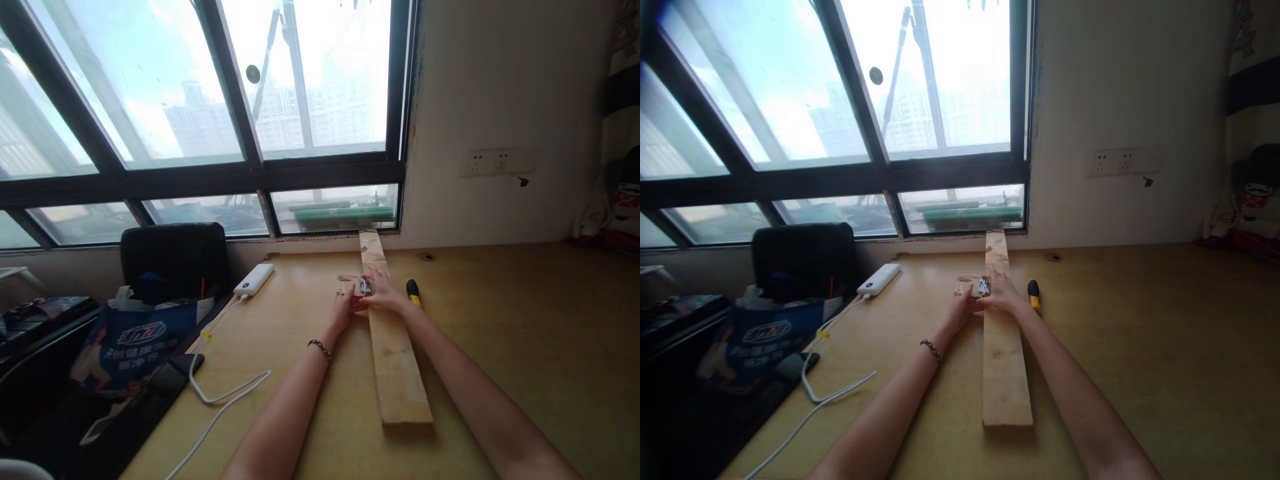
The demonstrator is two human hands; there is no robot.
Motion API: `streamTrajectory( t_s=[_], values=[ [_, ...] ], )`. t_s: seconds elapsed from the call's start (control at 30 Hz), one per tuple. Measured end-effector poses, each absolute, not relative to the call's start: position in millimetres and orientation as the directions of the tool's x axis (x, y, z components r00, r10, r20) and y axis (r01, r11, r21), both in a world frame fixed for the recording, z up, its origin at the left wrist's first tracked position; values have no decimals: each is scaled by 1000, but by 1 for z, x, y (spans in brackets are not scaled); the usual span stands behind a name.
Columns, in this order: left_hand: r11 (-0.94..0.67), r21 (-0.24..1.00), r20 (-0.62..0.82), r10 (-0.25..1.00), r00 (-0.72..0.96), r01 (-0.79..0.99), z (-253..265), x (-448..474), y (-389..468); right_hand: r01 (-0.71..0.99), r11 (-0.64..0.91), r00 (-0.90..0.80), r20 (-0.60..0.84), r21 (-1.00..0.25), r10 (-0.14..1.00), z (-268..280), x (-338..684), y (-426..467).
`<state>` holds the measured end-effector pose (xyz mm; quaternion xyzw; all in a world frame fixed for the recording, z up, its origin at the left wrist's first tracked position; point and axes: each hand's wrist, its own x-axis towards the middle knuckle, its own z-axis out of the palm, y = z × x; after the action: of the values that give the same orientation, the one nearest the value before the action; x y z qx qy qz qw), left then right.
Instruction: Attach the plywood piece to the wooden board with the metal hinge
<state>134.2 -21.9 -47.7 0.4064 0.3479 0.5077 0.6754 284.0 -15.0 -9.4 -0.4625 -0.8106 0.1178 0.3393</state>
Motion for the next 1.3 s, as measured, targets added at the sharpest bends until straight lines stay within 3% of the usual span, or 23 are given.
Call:
streamTrajectory(
  t_s=[0.2, 0.7, 1.3],
  values=[
    [175, 906, -91, 970, 225, -386, -50, 132, -18, 722, 527, -343, 430, -448, 835, -15, 282, 0],
    [124, 869, -37, 981, 188, -478, -49, 136, -19, 636, 549, -321, 461, -543, 827, -15, 284, -2],
    [104, 859, -15, 984, 179, -501, -50, 136, -20, 654, 539, -309, 464, -530, 830, -14, 283, -5]
  ],
)
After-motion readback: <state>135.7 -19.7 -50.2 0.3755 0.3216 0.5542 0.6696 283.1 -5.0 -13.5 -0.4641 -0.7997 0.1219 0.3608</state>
